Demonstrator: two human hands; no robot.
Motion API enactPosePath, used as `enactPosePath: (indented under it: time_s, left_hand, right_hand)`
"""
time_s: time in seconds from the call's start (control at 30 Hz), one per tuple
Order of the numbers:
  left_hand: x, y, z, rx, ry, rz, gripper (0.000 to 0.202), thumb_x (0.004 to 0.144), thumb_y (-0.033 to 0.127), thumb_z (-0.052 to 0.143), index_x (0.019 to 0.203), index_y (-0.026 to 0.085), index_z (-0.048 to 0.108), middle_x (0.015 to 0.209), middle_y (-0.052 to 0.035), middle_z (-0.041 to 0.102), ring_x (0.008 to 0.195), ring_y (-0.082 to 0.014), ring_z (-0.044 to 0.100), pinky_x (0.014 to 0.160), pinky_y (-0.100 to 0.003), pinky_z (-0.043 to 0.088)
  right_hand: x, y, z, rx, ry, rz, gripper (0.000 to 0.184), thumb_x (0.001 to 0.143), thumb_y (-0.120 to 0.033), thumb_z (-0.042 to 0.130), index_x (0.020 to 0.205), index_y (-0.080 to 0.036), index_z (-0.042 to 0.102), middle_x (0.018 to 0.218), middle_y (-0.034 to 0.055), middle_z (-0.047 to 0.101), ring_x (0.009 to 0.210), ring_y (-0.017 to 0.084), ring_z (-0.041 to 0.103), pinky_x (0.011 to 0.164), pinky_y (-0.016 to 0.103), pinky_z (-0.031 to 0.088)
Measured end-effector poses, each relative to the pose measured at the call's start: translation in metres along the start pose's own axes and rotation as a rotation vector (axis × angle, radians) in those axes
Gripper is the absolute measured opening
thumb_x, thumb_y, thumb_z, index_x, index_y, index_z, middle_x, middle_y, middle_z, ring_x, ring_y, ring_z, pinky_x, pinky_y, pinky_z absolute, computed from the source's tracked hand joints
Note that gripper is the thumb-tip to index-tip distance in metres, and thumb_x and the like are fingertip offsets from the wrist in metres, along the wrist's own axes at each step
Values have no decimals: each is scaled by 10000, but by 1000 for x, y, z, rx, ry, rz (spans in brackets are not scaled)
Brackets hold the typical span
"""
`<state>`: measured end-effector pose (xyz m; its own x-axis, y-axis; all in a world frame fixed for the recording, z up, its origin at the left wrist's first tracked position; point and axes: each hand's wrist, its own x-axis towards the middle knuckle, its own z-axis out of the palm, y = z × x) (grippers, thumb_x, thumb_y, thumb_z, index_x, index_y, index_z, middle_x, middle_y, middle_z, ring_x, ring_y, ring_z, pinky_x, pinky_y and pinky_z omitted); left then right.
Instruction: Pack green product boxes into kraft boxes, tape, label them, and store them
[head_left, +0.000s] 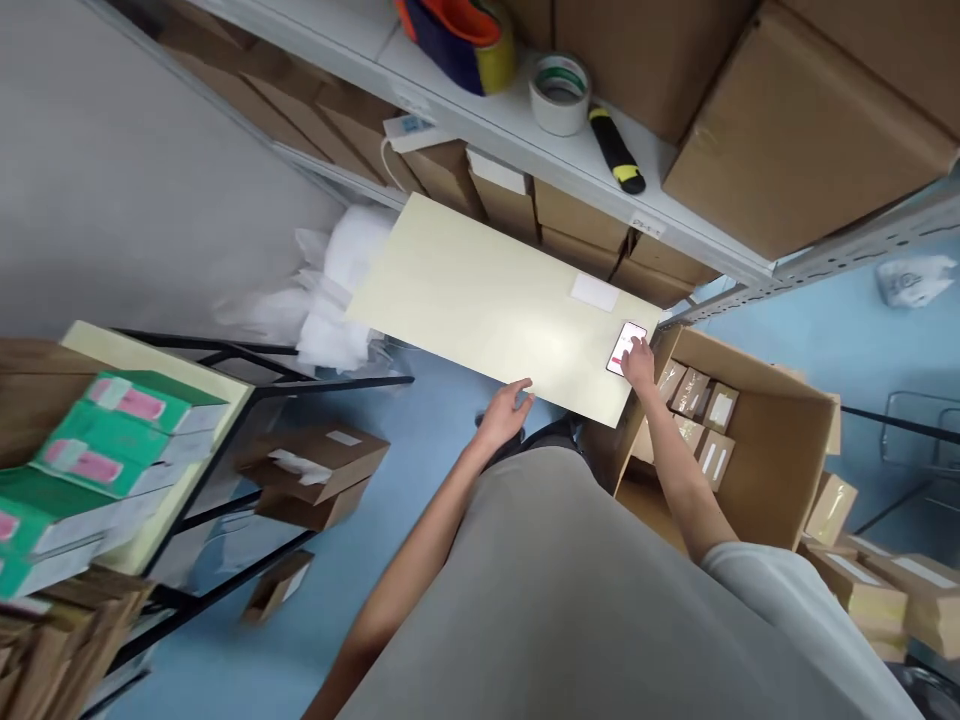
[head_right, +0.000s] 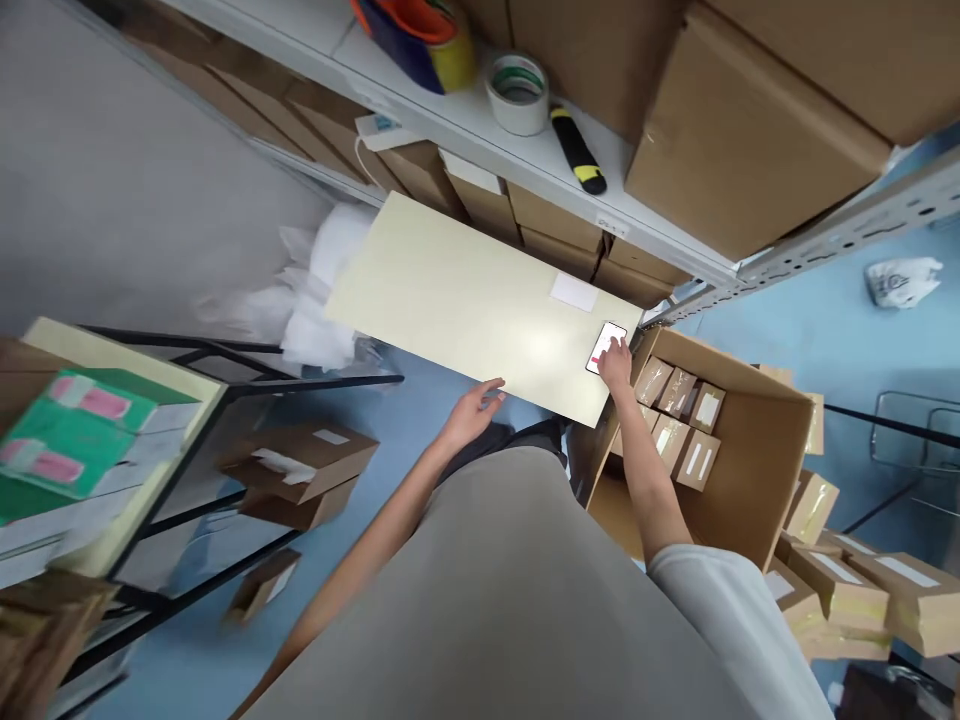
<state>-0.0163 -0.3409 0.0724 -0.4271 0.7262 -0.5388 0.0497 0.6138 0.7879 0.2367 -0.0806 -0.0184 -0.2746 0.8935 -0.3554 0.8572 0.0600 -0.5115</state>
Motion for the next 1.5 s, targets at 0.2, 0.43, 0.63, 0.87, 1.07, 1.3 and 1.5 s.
enactPosePath:
  time_s: [0.2, 0.43, 0.63, 0.87, 1.07, 1.3, 1.5]
  left_hand:
    - [-3, -31, -91, -167, 53, 85, 256, 836, 286, 871, 1091, 268, 849, 1341, -104, 854, 1270, -361, 772, 1231, -528, 575]
    - [-24, -60, -229, -289, 287, 266, 196, 955, 192, 746, 1114, 232, 854, 1310, -123, 857, 1243, -335, 807, 1166, -512, 623]
    - [-65, -121, -330, -532, 641, 224, 118, 989, 197, 721, 1006, 223, 835, 1189, -91, 882, 1165, -277, 829, 1116, -437, 639]
    - [-130, -230, -421, -765, 1017, -4, 170, 960, 113, 672, 945, 215, 808, 1148, -88, 878, 1161, -262, 816, 1154, -430, 613]
    - [-180, -309, -500, -949, 1470, -389, 333, 908, 157, 826, 1213, 195, 698, 1363, -146, 785, 1239, -252, 788, 1182, -411, 600]
    - [-182, -346, -581, -1655, 1382, -501, 548, 791, 223, 1049, 1141, 187, 629, 1036, -62, 739, 1029, -216, 784, 1082, -466, 669]
    - [-174, -353, -595, -1876, 1358, -502, 294, 891, 193, 952, 981, 187, 672, 880, -40, 688, 935, -211, 798, 1098, -438, 689]
  right_hand:
    - [-35, -78, 5, -58, 176, -62, 631, 1018, -326, 498, 1541, 20, 569, 1648, 376, 595, 1662, 412, 494, 1393, 621, 358]
    - [-93, -237, 103, 12, 182, -403, 752, 1021, -517, 479, 1556, 3, 572, 1606, 395, 613, 1592, 483, 567, 1350, 673, 411]
    - [-151, -393, 203, 12, -72, -748, 786, 1051, -705, 469, 1563, -129, 625, 1600, 298, 667, 1537, 456, 627, 1317, 685, 466]
    - [-196, -542, 322, 34, -387, -1043, 711, 1046, -696, 536, 1509, -172, 662, 1549, 250, 712, 1512, 399, 645, 1310, 659, 479]
    - [-263, -656, 440, 11, -729, -1167, 692, 1055, -676, 559, 1516, -171, 668, 1539, 236, 727, 1491, 375, 656, 1326, 622, 473]
    - [-349, -780, 566, -113, -1084, -1296, 604, 1094, -538, 606, 1558, -158, 681, 1628, 210, 695, 1569, 377, 605, 1379, 598, 430]
    - [-379, -846, 651, -248, -1171, -1279, 564, 1082, -286, 578, 1626, -152, 641, 1621, 175, 711, 1601, 349, 590, 1416, 567, 388]
